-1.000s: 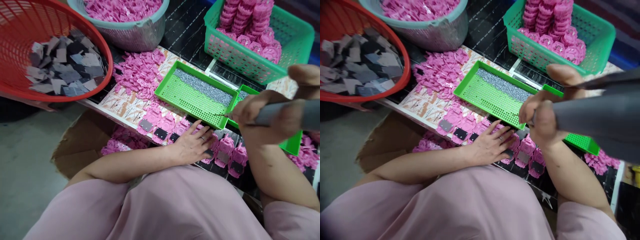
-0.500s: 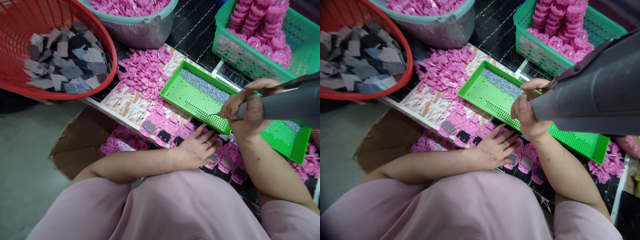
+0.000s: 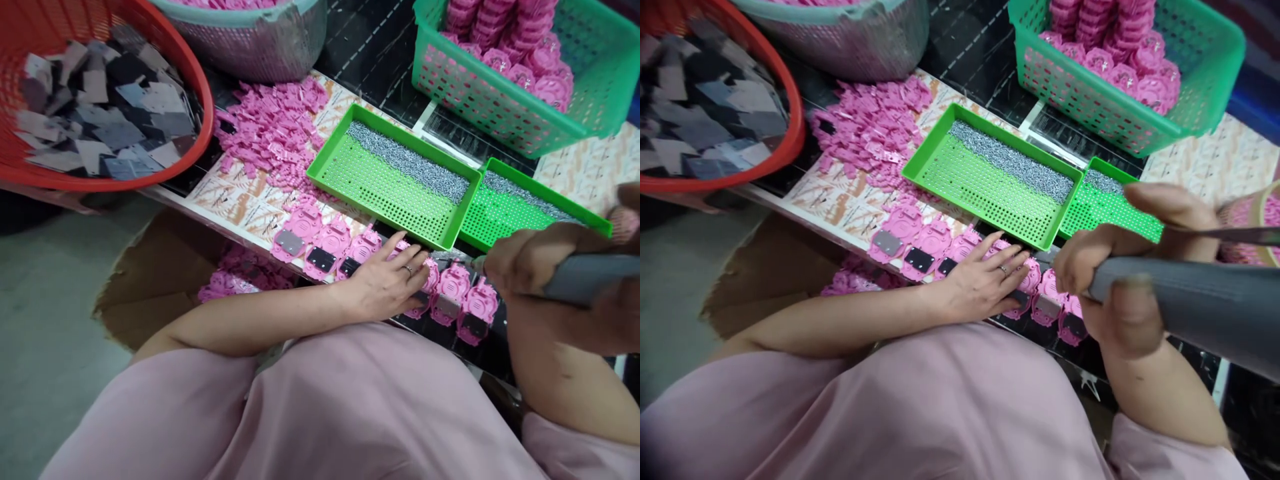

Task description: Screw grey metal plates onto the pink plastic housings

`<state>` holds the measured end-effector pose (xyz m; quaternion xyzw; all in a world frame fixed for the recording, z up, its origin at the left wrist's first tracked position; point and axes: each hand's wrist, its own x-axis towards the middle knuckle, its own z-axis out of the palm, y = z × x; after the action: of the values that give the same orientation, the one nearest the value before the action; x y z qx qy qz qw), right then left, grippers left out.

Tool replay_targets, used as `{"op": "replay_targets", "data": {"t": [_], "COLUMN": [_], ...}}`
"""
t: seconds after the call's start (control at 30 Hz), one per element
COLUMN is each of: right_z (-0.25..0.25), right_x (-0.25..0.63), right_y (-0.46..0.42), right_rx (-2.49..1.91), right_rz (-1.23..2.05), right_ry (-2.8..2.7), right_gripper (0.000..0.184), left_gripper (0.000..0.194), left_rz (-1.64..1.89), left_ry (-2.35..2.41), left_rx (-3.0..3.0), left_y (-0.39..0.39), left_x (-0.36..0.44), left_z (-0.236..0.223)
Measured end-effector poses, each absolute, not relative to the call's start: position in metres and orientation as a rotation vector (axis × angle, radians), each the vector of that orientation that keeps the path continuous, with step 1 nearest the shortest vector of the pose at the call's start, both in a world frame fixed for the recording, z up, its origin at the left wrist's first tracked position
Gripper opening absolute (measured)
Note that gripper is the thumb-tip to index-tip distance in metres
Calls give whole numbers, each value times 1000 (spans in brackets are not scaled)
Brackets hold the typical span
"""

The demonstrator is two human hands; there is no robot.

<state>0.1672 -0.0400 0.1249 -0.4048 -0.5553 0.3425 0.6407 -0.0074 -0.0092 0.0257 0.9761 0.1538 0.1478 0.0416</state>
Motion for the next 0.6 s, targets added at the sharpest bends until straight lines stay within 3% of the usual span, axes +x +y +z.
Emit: {"op": "replay_targets", "data": {"t": [0.07,0.2,0.43,0.6], "right_z": [116,105,94,94], "right_x": [162,156,161,165], "right_y": [-44,-38,-43,-42], "right_rx": [-865,-694,-766,-680], "right_rz": [773,794,762,885], "right_ry": [-1222,-1303,-1218,-1367], "right_gripper": [25,15,19,31], "left_gripper": [51,52,54,55], "left_rz": [451,433,406,323], "left_ry": [471,462,446,473], "left_rx": [3002,3031,3037,3067], "left_y": [-9,-9,-11,-12], "left_x": [-7,-6,-6,-5], "left_z": [28,29,27,29]}}
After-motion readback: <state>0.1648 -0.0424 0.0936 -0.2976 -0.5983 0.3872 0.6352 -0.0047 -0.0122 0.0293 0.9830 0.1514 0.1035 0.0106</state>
